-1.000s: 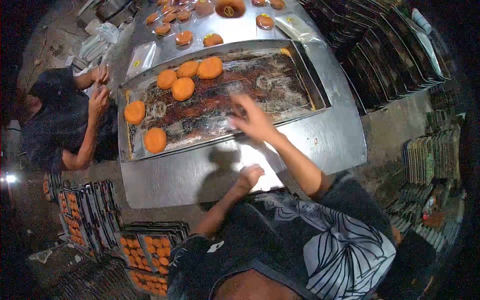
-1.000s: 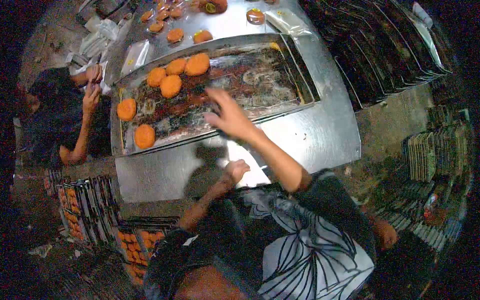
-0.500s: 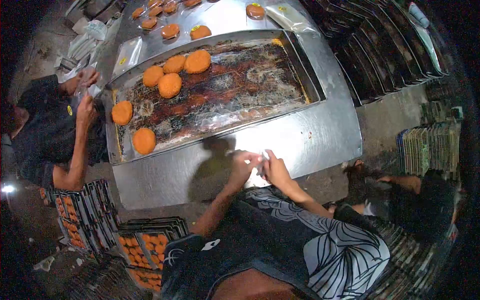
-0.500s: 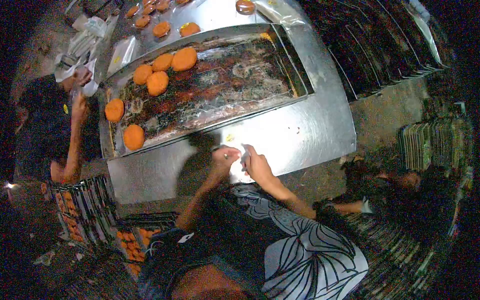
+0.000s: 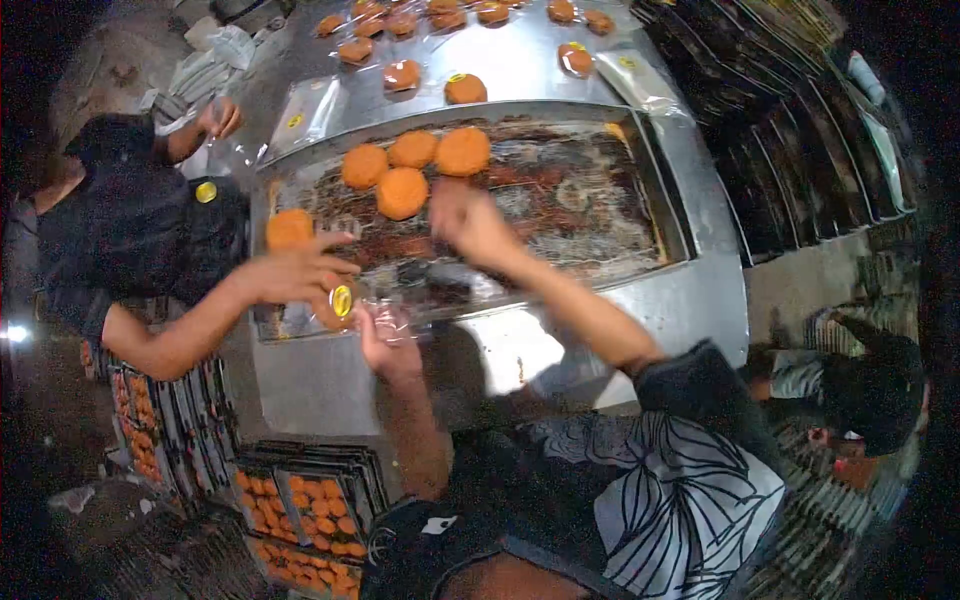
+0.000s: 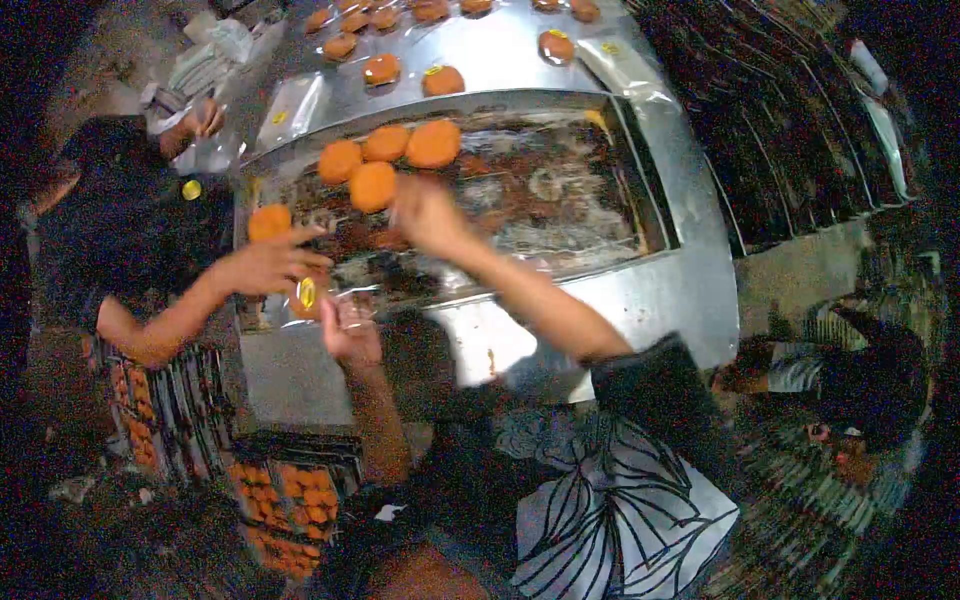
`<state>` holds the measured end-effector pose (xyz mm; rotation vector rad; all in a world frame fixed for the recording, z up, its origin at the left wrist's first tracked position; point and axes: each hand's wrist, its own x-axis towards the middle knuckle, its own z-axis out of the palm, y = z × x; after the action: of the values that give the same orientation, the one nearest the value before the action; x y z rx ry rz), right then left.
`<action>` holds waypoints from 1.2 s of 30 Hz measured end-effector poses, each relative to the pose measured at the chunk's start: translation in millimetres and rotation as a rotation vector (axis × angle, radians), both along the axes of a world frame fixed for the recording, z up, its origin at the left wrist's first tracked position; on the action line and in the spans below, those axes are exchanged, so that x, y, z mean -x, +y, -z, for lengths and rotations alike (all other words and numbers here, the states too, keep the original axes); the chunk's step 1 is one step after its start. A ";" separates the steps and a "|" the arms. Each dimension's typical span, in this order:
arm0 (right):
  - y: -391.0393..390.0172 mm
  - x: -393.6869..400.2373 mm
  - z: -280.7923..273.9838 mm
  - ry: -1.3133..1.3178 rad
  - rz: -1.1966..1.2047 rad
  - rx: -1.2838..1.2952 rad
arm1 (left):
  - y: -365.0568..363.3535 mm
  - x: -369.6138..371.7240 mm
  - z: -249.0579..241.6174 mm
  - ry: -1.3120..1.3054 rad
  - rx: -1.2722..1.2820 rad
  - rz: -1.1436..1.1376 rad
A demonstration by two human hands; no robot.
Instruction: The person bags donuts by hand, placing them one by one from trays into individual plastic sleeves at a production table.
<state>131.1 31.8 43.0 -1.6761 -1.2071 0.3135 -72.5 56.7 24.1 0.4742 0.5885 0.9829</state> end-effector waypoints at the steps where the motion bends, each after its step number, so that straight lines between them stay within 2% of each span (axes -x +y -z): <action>1: 26.5 -33.4 -3.4 -0.013 0.259 0.001 | 4.8 4.8 -15.3 0.008 0.064 -0.125; 2: 48.4 -66.8 8.0 -0.207 0.361 0.150 | 6.4 12.6 -22.3 0.020 0.134 -0.251; 3: 70.2 -100.1 20.0 -0.398 0.460 0.303 | 7.9 24.1 -14.7 -0.071 0.122 -0.174; 4: 99.0 -137.3 113.2 -0.675 0.766 0.283 | 2.2 28.8 -14.2 -0.059 0.131 -0.191; 6: 81.3 -116.0 88.0 0.008 0.402 0.272 | -8.1 27.5 -21.3 -0.183 0.037 -0.048; 8: 33.6 -67.4 47.2 0.047 0.319 0.397 | -15.5 21.7 -32.1 -0.241 0.145 -0.090; 10: -26.7 -39.0 62.6 0.357 0.283 0.284 | -13.6 11.9 -35.6 -0.413 0.201 -0.082; 12: -85.1 3.0 24.5 0.593 0.331 0.017 | -4.3 5.4 -15.9 -0.418 0.124 -0.087; 14: -118.7 35.1 -22.2 0.367 0.305 0.004 | -3.4 -7.5 -11.2 -0.400 0.291 -0.154; 16: -117.4 56.3 -43.0 0.561 0.276 -0.090 | -32.0 -31.7 -19.4 -0.350 0.285 -0.104; 17: -112.9 55.0 -43.9 0.227 0.357 -0.053 | -49.3 -42.2 -16.4 -0.301 0.138 -0.035; 18: -113.8 56.1 -54.6 0.242 0.436 -0.047 | -63.8 -50.4 -16.0 -0.261 -0.011 0.026; 19: -120.5 57.9 -44.4 0.317 0.452 -0.107 | -71.8 -54.2 -33.2 -0.114 0.008 0.043; 20: -129.2 64.8 -43.2 0.356 0.456 -0.132 | -70.4 -54.0 -20.7 -0.118 0.002 0.064; 21: -138.1 71.9 -42.1 0.395 0.459 -0.157 | -62.4 -54.4 4.1 -0.065 -0.251 0.082; 22: -152.9 84.0 -48.9 0.394 0.449 -0.133 | -66.4 -55.0 -3.4 -0.064 -0.261 0.064; 26: -172.7 87.2 -38.6 0.224 0.474 -0.326 | -89.5 -62.7 -42.8 -0.012 -0.280 -0.075; 28: -165.0 84.2 -39.4 0.185 0.492 -0.322 | -104.7 -60.5 -51.1 0.023 -0.249 -0.009; 30: -154.6 80.8 -41.1 0.573 0.651 -0.427 | -123.7 -63.9 -58.4 0.077 -0.480 0.088; 31: -158.6 84.4 -41.8 0.570 0.651 -0.431 | -125.3 -62.8 -63.8 0.025 -0.282 0.156; 32: -164.4 93.7 -42.0 0.570 0.602 -0.373 | -124.6 -60.7 -63.0 0.025 -0.286 0.157; 34: -171.9 105.6 -41.1 0.570 0.502 -0.257 | -118.3 -56.6 -51.7 -0.254 -0.016 0.308; 35: -172.0 102.1 -40.7 0.764 0.473 -0.262 | -117.0 -52.6 -38.9 -0.287 -0.080 0.503; 36: -169.4 100.0 -41.2 0.774 0.468 -0.256 | -120.5 -48.7 -24.5 -0.278 -0.077 0.496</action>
<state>31.2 -137.6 84.2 -1.3577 -0.2577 0.4361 -23.8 -63.8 48.6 0.5097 0.1660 0.5823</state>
